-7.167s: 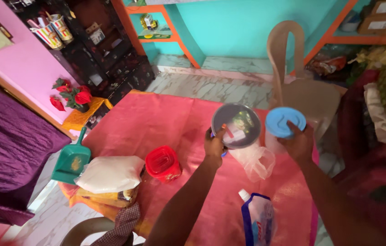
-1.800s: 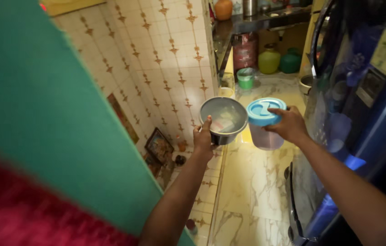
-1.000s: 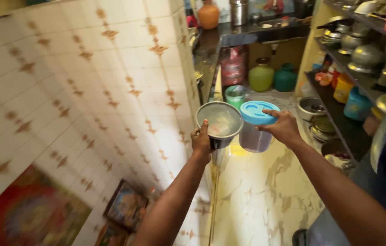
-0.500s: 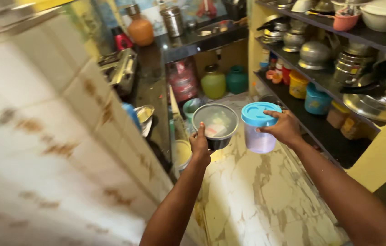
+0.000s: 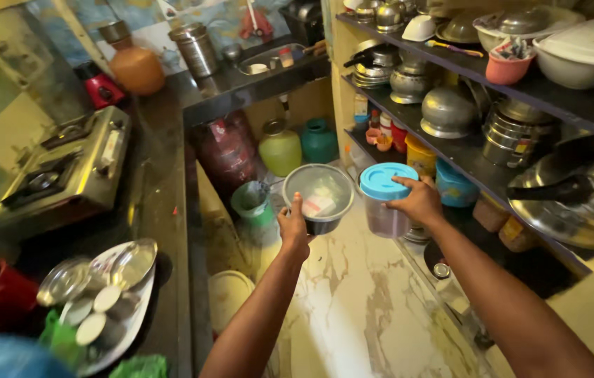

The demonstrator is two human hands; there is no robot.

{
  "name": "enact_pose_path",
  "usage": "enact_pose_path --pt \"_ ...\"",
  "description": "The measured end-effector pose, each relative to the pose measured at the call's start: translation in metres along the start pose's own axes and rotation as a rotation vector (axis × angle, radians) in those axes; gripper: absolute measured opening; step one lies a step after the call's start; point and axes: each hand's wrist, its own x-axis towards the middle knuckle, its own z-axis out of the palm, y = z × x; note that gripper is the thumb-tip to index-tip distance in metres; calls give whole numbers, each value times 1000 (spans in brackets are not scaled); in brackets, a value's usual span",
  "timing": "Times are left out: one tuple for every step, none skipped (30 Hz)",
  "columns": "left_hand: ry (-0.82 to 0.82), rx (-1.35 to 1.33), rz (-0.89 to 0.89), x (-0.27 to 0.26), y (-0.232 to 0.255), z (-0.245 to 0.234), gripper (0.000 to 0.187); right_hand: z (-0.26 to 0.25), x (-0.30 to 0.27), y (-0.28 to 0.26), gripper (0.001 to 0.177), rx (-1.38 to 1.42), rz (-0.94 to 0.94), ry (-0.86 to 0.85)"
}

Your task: The person wipes a table with a cloth, then picks up several plastic containers and a metal bowl from the table. They carry the items to a kitchen shelf and place them among other containers and cookware.

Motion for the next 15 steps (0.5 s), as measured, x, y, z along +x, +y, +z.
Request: enact_pose_path --pt "-9 -9 -10 16 0 4 92 12 10 5 81 5 32 -5" --pt "-25 -22 -21 32 -1 12 91 20 22 11 82 3 63 -4" --pt "-25 -8 -33 49 -1 18 90 29 32 17 81 22 54 13" --pt "-27 10 -52 64 -4 22 89 37 36 23 80 37 52 28" --pt "-29 29 -71 78 -9 26 88 44 39 30 79 52 50 43" --pt "-39 24 -86 93 -12 33 87 49 45 38 79 41 63 43" --pt "-50 20 -101 106 -17 39 87 54 50 46 80 31 77 44" --pt "-60 22 -122 120 -23 45 86 59 51 53 81 20 98 42" --pt "-68 36 -132 135 -28 55 85 64 54 62 81 5 120 43" --pt "-76 57 -151 148 -37 62 84 66 49 72 81 -12 152 40" --pt "-84 77 -170 160 -46 68 83 69 44 80 81 -29 184 36" --pt "-121 87 -184 174 -51 80 83 70 46 87 81 -26 203 56" --pt "-159 98 -198 186 -59 88 84 71 43 94 80 -24 221 77" --pt "-187 117 -220 195 -70 91 84 73 35 101 79 -17 248 88" --pt "-204 126 -238 205 -82 99 85 72 31 112 80 -50 291 84"
